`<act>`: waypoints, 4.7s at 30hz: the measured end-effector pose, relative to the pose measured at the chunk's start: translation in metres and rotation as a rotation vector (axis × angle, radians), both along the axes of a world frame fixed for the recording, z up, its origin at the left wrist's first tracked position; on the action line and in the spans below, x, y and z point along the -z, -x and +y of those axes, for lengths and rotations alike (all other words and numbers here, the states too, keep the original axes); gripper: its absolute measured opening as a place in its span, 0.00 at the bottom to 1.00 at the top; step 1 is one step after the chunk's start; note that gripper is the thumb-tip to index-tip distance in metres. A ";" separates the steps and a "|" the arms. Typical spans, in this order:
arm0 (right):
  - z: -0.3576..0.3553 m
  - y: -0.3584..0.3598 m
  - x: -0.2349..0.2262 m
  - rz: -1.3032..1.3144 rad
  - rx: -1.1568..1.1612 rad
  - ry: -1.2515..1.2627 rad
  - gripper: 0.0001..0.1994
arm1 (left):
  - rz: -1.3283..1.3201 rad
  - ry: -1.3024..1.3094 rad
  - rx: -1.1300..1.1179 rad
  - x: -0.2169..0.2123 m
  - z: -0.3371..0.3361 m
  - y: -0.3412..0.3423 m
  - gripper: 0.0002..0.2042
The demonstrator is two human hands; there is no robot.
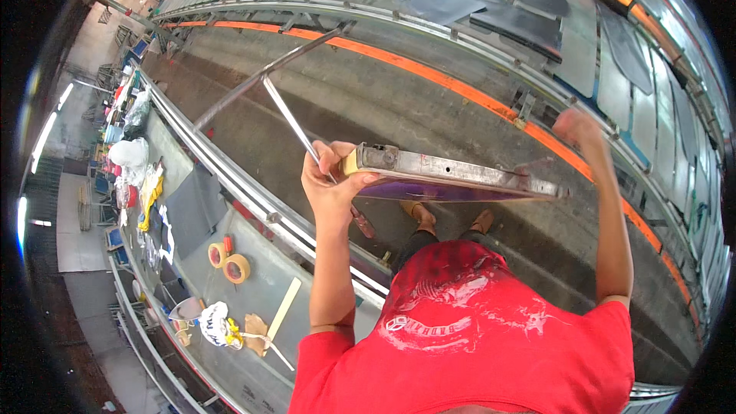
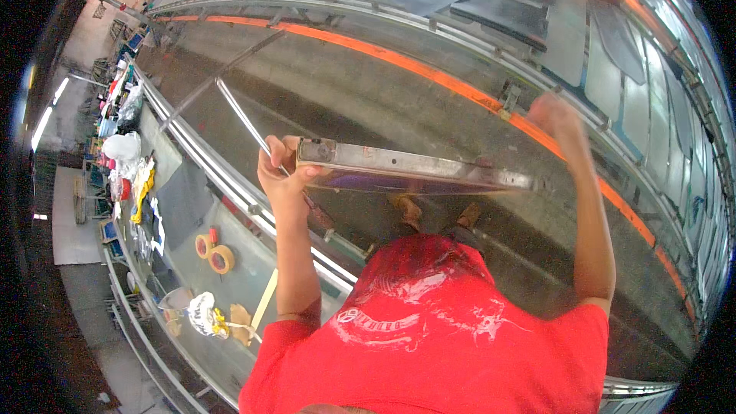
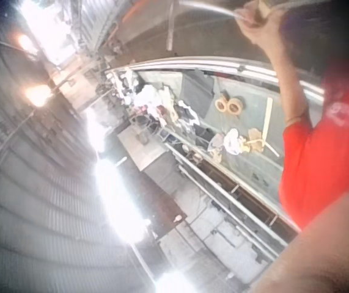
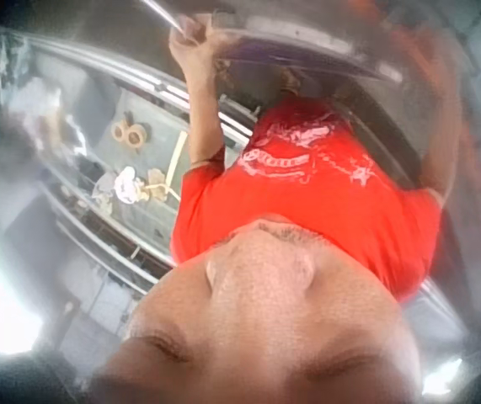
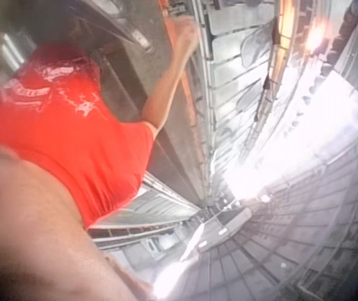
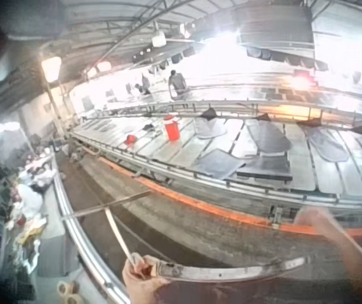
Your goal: The person assembles a screen printing frame by applying masking tape to a purple mesh screen and securing it with metal clamps. They then place a white paper sheet onto the frame and adjust the clamps to hold everything in place.
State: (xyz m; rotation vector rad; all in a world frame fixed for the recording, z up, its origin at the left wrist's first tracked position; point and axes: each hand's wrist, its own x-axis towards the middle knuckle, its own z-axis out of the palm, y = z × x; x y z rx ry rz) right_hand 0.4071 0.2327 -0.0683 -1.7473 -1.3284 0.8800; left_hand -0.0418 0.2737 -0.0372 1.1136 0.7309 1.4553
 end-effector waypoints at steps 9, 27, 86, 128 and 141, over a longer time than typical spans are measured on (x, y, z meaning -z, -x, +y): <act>-0.015 0.225 -0.076 -0.036 -0.327 -0.750 0.24 | -0.053 0.027 -0.133 0.027 -0.037 -0.005 0.30; -0.025 0.241 -0.045 0.123 -0.373 -0.646 0.15 | -0.039 0.067 -0.026 0.027 -0.058 -0.022 0.29; -0.009 0.144 0.015 -0.293 -0.294 -0.698 0.19 | 0.665 0.129 0.419 -0.027 -0.114 -0.004 0.27; -0.013 0.141 0.013 -0.287 -0.277 -0.629 0.20 | 0.381 0.024 0.128 -0.019 -0.110 -0.001 0.26; -0.009 0.195 -0.033 -0.256 -0.385 -0.604 0.22 | 0.480 -0.018 -0.094 0.037 -0.036 -0.057 0.24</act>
